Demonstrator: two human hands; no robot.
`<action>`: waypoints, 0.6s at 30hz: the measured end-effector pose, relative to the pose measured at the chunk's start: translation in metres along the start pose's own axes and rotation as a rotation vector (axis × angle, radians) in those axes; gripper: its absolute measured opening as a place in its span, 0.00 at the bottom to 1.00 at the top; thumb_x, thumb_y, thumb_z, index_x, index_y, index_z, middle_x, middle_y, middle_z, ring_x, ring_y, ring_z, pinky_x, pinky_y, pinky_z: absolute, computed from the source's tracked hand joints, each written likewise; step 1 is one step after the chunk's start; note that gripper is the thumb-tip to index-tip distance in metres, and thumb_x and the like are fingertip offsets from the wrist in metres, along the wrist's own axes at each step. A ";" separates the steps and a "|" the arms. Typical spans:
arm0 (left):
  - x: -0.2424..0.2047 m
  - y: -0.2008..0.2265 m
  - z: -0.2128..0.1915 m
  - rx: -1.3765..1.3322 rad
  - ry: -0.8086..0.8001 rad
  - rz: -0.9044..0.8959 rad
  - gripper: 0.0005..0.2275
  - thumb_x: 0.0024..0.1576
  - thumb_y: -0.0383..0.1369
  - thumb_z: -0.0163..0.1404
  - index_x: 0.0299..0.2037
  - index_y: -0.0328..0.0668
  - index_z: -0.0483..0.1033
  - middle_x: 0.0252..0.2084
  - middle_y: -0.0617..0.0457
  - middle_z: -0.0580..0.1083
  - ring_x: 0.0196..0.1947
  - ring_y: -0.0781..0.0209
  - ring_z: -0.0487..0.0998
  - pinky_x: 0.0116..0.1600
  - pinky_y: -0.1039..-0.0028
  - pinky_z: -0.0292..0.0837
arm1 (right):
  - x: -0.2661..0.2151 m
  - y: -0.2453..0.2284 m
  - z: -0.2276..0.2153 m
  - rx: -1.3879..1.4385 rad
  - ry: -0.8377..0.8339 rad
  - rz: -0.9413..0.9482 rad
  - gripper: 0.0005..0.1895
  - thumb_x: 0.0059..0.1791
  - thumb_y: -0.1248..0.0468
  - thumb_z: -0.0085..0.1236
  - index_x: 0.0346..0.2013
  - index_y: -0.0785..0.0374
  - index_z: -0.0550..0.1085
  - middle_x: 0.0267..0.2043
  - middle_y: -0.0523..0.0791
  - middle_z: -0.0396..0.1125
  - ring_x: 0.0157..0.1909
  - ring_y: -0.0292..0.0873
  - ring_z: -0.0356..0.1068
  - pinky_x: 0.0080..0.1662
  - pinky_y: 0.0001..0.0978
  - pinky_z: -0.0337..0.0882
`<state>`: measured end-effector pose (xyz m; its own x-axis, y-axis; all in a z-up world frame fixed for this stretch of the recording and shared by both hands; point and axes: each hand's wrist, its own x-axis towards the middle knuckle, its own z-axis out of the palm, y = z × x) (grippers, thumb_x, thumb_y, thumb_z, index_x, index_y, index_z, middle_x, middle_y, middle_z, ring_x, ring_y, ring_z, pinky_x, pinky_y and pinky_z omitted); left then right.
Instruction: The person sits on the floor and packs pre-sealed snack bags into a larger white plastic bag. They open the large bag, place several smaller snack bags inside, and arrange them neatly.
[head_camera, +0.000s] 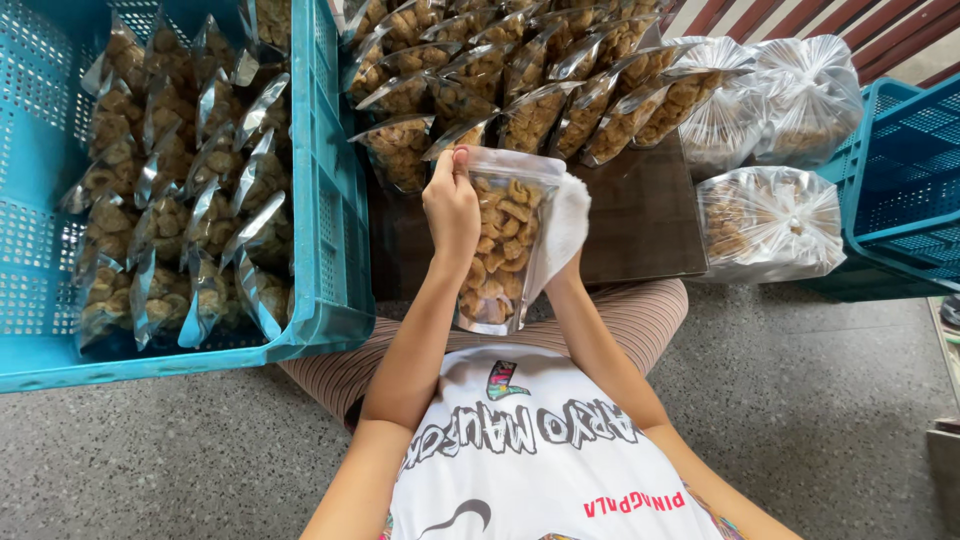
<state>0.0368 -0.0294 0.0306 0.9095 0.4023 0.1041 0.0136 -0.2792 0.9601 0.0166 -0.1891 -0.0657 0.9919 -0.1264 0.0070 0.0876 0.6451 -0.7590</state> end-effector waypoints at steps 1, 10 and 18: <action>0.006 -0.007 0.005 -0.115 0.014 0.000 0.11 0.69 0.35 0.43 0.41 0.36 0.72 0.24 0.44 0.70 0.24 0.49 0.70 0.32 0.63 0.67 | -0.003 -0.003 0.006 0.051 0.010 0.168 0.25 0.57 0.50 0.49 0.61 0.64 0.66 0.57 0.44 0.67 0.55 0.40 0.69 0.56 0.35 0.73; -0.023 -0.015 0.023 0.676 -0.026 0.495 0.16 0.66 0.53 0.44 0.54 0.55 0.64 0.61 0.50 0.61 0.56 0.46 0.72 0.57 0.54 0.70 | -0.009 -0.009 0.022 0.055 0.132 0.064 0.21 0.58 0.55 0.52 0.61 0.64 0.67 0.61 0.50 0.66 0.59 0.46 0.71 0.59 0.41 0.73; -0.016 -0.043 0.009 -0.539 -0.612 -0.274 0.40 0.58 0.64 0.29 0.74 0.44 0.55 0.62 0.36 0.72 0.59 0.47 0.77 0.59 0.58 0.76 | -0.055 -0.031 0.060 -1.062 -0.406 -0.618 0.30 0.55 0.58 0.54 0.70 0.66 0.65 0.79 0.57 0.49 0.82 0.61 0.39 0.77 0.51 0.47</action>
<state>0.0248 -0.0316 -0.0148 0.9690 -0.1892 -0.1591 0.2076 0.2734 0.9392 -0.0354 -0.1567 -0.0030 0.7866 0.1697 0.5937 0.6090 -0.3720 -0.7006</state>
